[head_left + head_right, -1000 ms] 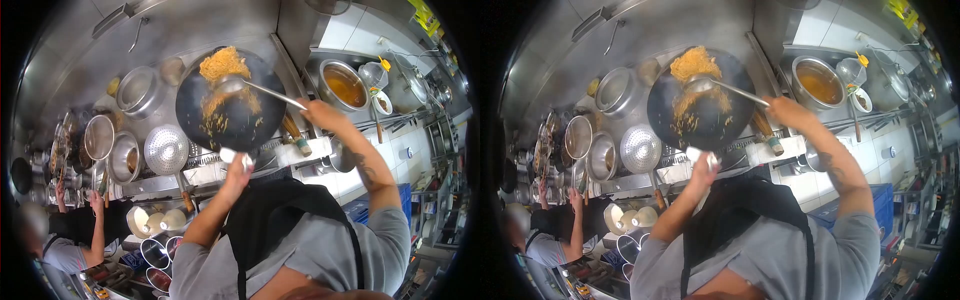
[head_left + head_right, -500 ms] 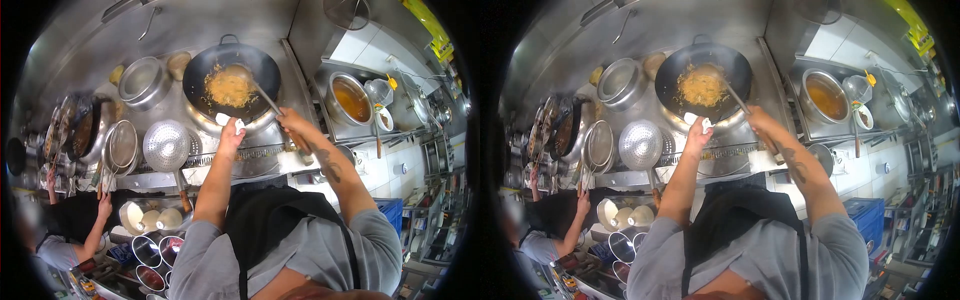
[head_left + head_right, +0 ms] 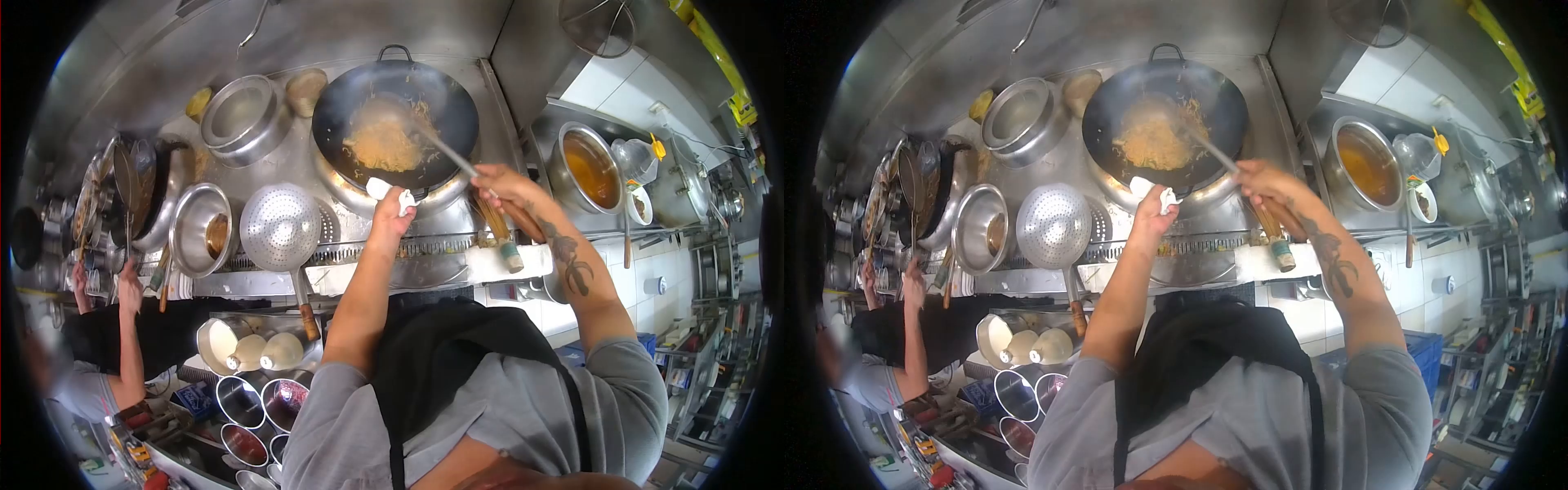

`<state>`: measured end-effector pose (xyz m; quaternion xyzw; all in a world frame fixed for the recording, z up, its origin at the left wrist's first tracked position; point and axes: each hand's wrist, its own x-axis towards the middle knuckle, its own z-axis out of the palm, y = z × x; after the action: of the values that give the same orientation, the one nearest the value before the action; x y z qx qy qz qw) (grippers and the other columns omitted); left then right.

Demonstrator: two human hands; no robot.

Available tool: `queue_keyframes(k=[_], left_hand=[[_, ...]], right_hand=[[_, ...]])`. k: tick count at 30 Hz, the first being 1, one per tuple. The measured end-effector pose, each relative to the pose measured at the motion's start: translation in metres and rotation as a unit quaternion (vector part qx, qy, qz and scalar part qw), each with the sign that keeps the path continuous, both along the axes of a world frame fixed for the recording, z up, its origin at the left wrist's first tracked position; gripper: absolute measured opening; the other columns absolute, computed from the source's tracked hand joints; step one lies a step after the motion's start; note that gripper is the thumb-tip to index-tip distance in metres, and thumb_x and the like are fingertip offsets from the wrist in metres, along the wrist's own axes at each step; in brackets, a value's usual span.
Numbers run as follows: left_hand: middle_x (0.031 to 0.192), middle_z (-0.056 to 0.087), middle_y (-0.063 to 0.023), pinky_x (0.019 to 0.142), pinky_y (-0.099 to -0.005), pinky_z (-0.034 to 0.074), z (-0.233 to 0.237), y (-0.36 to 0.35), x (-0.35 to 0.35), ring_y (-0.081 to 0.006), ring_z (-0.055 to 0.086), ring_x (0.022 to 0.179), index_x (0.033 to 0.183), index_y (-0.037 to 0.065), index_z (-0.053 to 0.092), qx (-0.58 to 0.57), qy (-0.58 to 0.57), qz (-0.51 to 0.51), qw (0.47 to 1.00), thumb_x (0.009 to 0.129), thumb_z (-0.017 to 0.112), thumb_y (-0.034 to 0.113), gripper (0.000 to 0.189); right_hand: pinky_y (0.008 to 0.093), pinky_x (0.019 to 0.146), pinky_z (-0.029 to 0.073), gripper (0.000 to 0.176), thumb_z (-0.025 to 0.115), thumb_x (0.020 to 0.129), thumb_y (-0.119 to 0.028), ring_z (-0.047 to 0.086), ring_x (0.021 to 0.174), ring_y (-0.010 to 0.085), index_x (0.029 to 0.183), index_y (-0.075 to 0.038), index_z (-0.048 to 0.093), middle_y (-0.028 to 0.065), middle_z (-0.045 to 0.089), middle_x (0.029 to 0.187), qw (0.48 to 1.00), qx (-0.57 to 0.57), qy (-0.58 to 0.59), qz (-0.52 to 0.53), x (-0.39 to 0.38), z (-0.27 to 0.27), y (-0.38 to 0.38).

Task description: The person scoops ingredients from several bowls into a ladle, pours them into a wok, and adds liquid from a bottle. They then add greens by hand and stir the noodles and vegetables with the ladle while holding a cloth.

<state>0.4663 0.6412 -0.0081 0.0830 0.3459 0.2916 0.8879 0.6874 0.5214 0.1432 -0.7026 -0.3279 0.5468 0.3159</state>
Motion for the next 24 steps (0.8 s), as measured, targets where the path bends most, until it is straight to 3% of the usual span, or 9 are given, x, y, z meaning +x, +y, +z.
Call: queue_keyframes(k=[2,5,8,11,13,15,18,21,24], left_hand=[[0.077,0.056,-0.0021,0.043,-0.0258,0.037,0.004,0.0,0.004,-0.0135,0.054,0.064,0.09,0.013,0.052,-0.014,0.015,0.015,1.0,0.081,0.059,0.009,0.012],[0.076,0.057,-0.0018,0.044,-0.0257,0.038,0.006,0.0,0.004,-0.0136,0.054,0.063,0.09,0.013,0.053,-0.009,0.022,0.014,1.0,0.081,0.06,0.01,0.012],[0.075,0.057,-0.0017,0.044,-0.0256,0.039,0.01,0.003,0.002,-0.0138,0.054,0.063,0.089,0.013,0.054,-0.005,0.031,-0.017,0.999,0.082,0.06,0.011,0.01],[0.075,0.057,-0.0019,0.045,-0.0258,0.04,0.005,0.004,0.001,-0.0144,0.055,0.063,0.088,0.012,0.055,-0.009,0.034,-0.008,0.999,0.083,0.059,0.011,0.007],[0.074,0.057,-0.0023,0.045,-0.026,0.04,0.026,-0.002,0.0,-0.0147,0.055,0.063,0.088,0.012,0.055,0.008,0.066,0.004,0.998,0.084,0.058,0.012,0.005],[0.075,0.057,-0.0032,0.045,-0.0263,0.04,0.035,-0.016,-0.001,-0.0151,0.054,0.064,0.09,0.012,0.055,-0.014,0.054,0.038,0.998,0.086,0.055,0.012,0.003],[0.079,0.056,-0.0053,0.046,-0.0252,0.04,0.098,-0.064,-0.011,-0.0148,0.052,0.064,0.091,0.01,0.053,-0.024,0.033,0.01,0.999,0.089,0.052,0.014,0.005],[0.08,0.054,-0.0025,0.05,-0.024,0.04,0.106,-0.076,-0.011,-0.0131,0.049,0.068,0.09,0.01,0.053,0.031,-0.035,0.03,0.998,0.089,0.051,0.013,0.003],[0.081,0.056,-0.0032,0.048,-0.0225,0.038,0.107,-0.072,-0.007,-0.0131,0.05,0.067,0.09,0.01,0.053,0.011,0.015,-0.002,1.0,0.09,0.049,0.014,0.006]], right_hand=[[0.026,0.035,0.036,0.036,0.056,0.094,-0.023,0.041,0.04,0.0067,0.124,-0.003,0.052,-0.0018,0.045,0.058,0.999,0.014,-0.046,-0.02,0.001,0.014,0.008],[0.0282,0.04,0.041,0.039,0.055,0.094,-0.023,0.044,0.041,0.0091,0.124,0.001,0.051,-0.0005,0.047,0.059,0.991,0.056,-0.12,-0.037,0.004,-0.027,0.047],[0.0345,0.057,0.05,0.042,0.055,0.092,-0.019,0.058,0.056,0.0198,0.13,-0.003,0.049,0.0106,0.061,0.071,0.977,0.047,-0.192,0.081,-0.026,-0.048,0.045],[0.0397,0.067,0.052,0.043,0.055,0.091,-0.018,0.064,0.07,0.0273,0.133,-0.008,0.048,0.017,0.066,0.084,0.812,0.347,-0.403,0.24,0.018,-0.066,-0.011],[0.0421,0.074,0.052,0.044,0.055,0.09,-0.016,0.064,0.081,0.0339,0.133,-0.009,0.049,0.02,0.065,0.095,0.853,0.053,-0.436,0.282,0.015,0.05,-0.046],[0.044,0.073,0.052,0.04,0.056,0.091,-0.017,0.064,0.075,0.0373,0.129,-0.005,0.051,0.02,0.065,0.086,0.729,0.135,-0.594,0.312,0.041,0.079,-0.059],[0.0423,0.075,0.051,0.042,0.056,0.09,-0.017,0.062,0.079,0.0388,0.13,-0.004,0.05,0.0217,0.064,0.09,0.718,0.15,-0.617,0.286,0.02,0.116,-0.078],[0.0398,0.075,0.051,0.042,0.058,0.09,-0.018,0.065,0.083,0.0343,0.129,-0.004,0.052,0.0218,0.065,0.097,0.807,0.179,-0.497,0.264,0.028,0.111,-0.093],[0.0386,0.078,0.05,0.044,0.06,0.089,-0.019,0.066,0.086,0.0317,0.129,-0.003,0.052,0.023,0.064,0.105,0.832,0.118,-0.443,0.312,0.021,0.141,-0.122]])
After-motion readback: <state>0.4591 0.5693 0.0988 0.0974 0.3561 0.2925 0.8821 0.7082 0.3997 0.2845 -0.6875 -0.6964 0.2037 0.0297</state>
